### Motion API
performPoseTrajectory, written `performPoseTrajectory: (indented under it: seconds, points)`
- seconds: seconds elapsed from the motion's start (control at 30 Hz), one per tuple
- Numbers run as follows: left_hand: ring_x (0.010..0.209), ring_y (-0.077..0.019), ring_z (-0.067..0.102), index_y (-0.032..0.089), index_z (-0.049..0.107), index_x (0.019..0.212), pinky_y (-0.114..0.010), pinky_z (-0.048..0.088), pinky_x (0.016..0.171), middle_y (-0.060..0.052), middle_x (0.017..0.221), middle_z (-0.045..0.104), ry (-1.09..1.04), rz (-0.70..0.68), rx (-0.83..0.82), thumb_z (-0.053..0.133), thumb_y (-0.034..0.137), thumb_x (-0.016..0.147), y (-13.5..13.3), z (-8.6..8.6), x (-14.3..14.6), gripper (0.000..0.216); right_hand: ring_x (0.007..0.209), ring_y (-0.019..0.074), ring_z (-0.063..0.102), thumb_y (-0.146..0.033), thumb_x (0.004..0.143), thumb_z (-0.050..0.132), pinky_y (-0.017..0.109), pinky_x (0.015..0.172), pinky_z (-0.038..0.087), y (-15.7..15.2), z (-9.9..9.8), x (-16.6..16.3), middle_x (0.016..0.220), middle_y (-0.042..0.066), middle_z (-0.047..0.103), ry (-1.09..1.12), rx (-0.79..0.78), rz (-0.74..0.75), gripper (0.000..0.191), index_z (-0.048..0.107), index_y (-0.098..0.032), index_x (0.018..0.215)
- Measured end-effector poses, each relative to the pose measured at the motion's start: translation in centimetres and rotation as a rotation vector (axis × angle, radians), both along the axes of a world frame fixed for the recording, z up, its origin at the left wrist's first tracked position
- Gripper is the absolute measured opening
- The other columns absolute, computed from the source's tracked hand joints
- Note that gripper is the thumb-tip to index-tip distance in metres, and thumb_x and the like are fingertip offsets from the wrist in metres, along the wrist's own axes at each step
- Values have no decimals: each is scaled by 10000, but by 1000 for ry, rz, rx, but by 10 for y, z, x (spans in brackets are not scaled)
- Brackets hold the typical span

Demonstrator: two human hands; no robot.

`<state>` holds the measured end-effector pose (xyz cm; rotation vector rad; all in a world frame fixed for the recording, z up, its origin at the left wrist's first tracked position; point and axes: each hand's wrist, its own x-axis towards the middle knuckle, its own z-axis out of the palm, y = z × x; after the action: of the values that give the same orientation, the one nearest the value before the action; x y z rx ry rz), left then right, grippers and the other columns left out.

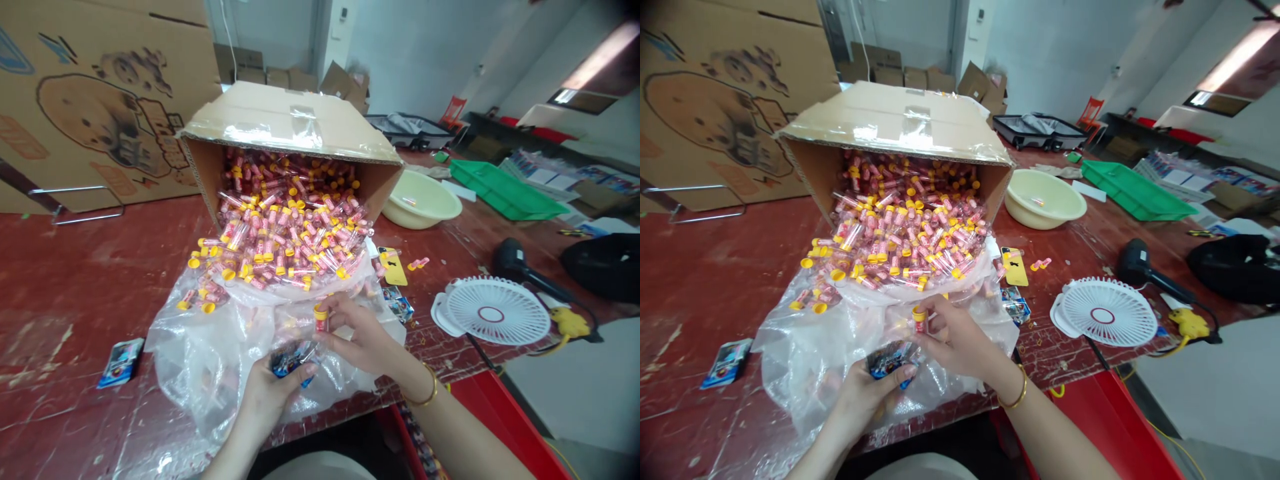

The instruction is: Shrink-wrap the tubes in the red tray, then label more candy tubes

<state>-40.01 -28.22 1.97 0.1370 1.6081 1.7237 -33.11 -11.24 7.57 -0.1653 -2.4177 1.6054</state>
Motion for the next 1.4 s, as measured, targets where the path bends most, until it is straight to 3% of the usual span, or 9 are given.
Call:
performPoseTrajectory:
  seconds: [0.17, 0.27, 0.33, 0.43, 0.57, 0.73, 1.07, 1.27, 1.4]
  points:
    - [586, -159, 612, 127, 711, 714, -256, 480, 571, -37, 622, 689, -85, -30, -9, 821, 384, 590, 5, 10, 4, 305, 683, 108, 600, -314, 775, 696, 261, 635, 505, -5, -16, -6, 853, -20, 569, -45, -470, -18, 304, 455, -234, 942]
    - [682, -204, 676, 129, 722, 841, -282, 531, 612, -75, 731, 733, -275, 2, 48, 833, 383, 586, 11, 20, 6, 376, 651, 105, 576, -381, 773, 694, 246, 569, 497, -14, -26, 0, 842, -23, 567, -54, -594, -12, 324, 442, -242, 921]
    - [723, -217, 691, 136, 710, 919, -296, 551, 623, -84, 786, 743, -376, 22, 97, 837, 366, 591, 16, 25, 7, 421, 767, 142, 593, -366, 669, 786, 258, 590, 514, -24, -33, 9, 964, 10, 570, -64, -545, 37, 503, 440, -254, 1017]
    - [767, -228, 703, 125, 694, 971, -320, 563, 688, -102, 842, 751, -423, 34, 147, 824, 348, 622, 21, 30, 7, 435, 1002, 216, 581, -184, 480, 885, 323, 759, 536, -41, -42, 19, 1172, 63, 511, -25, -429, 24, 878, 359, -276, 1177]
    - [803, -246, 710, 121, 689, 1006, -353, 540, 803, -105, 851, 758, -375, 12, 160, 824, 365, 617, 21, 33, 9, 479, 915, 192, 624, -93, 634, 746, 339, 751, 536, -54, -54, 22, 1101, 52, 523, 38, -432, -107, 714, 304, -281, 1162]
    - [914, -269, 691, 133, 723, 956, -327, 515, 834, -103, 904, 764, -273, -3, 72, 843, 333, 576, 15, 32, 12, 446, 904, 182, 594, -71, 591, 731, 325, 774, 501, -51, -57, 22, 1013, 19, 528, 125, -332, -136, 714, 293, -267, 1120]
    - [816, -247, 695, 135, 730, 891, -306, 519, 747, -94, 858, 763, -275, -21, 67, 844, 347, 567, 18, 29, 17, 403, 951, 191, 557, -33, 565, 686, 325, 796, 478, -51, -57, 31, 1048, 29, 494, 105, -293, -188, 720, 308, -266, 1132]
    - [826, -238, 689, 132, 736, 922, -309, 509, 794, -93, 872, 763, -267, -53, 80, 848, 335, 560, 20, 27, 21, 430, 915, 169, 548, -155, 602, 771, 315, 787, 474, -46, -45, 36, 1028, 13, 479, 156, -487, -127, 624, 340, -271, 1039]
    - [825, -230, 692, 134, 723, 948, -310, 521, 788, -89, 888, 763, -294, -75, 59, 842, 343, 578, 22, 26, 24, 441, 903, 163, 543, -167, 565, 811, 300, 777, 475, -41, -32, 41, 987, 4, 483, 182, -464, -154, 604, 375, -264, 971]
